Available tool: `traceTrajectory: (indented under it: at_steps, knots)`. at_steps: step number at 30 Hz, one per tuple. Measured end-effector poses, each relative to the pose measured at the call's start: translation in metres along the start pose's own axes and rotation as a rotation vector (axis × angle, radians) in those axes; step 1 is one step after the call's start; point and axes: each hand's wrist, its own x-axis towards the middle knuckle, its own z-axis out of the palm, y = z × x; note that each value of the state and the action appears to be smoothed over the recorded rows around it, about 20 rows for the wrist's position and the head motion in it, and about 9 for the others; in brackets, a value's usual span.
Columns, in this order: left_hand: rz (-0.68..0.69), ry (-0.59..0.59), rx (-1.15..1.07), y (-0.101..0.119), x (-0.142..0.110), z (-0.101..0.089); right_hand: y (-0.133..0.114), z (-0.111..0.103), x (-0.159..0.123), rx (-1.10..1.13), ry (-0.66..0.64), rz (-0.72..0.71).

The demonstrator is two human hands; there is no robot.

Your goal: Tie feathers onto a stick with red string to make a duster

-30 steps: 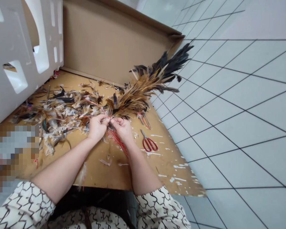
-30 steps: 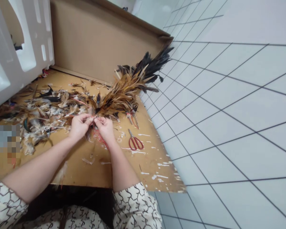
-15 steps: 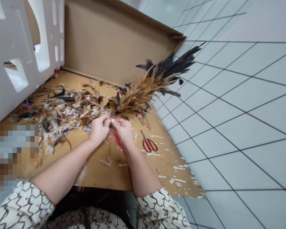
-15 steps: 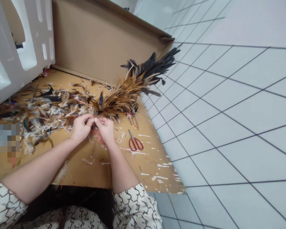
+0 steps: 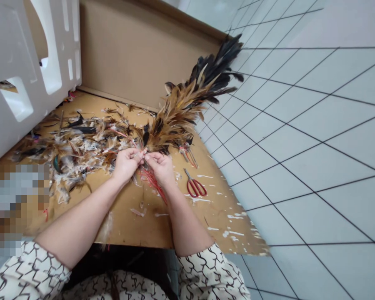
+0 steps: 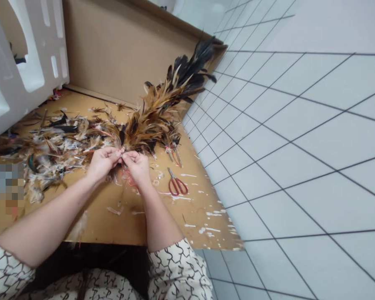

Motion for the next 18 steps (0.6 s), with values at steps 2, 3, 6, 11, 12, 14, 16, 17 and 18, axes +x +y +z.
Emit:
traceTrajectory:
  at_steps: [2,3,6,11,12,14,16,17,18]
  knots:
    - [-0.036,-0.01,-0.023,0.002,0.0,0.0,-0.001,-0.001,0.0,-0.01,-0.01,0.003]
    - [-0.052,-0.011,-0.036,0.002,0.0,-0.001,-0.002,-0.002,0.0,-0.021,-0.014,0.003]
    - [-0.092,-0.025,-0.091,0.006,0.001,-0.004,-0.005,-0.006,0.001,-0.078,-0.017,-0.021]
    - [-0.145,-0.103,-0.183,0.013,0.004,-0.01,-0.01,-0.015,0.0,-0.221,0.006,-0.104]
    - [-0.15,-0.108,-0.194,0.014,0.004,-0.011,-0.012,-0.017,0.0,-0.25,0.008,-0.119]
    - [-0.142,-0.102,-0.202,0.018,0.006,-0.014,-0.015,-0.021,0.0,-0.31,0.009,-0.146]
    - [-0.118,-0.064,-0.204,0.021,0.008,-0.018,-0.019,-0.026,0.001,-0.366,0.011,-0.161]
    - [-0.104,-0.034,-0.207,0.023,0.009,-0.02,-0.021,-0.028,0.001,-0.381,0.014,-0.163]
    - [-0.089,-0.003,-0.211,0.025,0.01,-0.022,-0.023,-0.031,0.002,-0.384,0.02,-0.164]
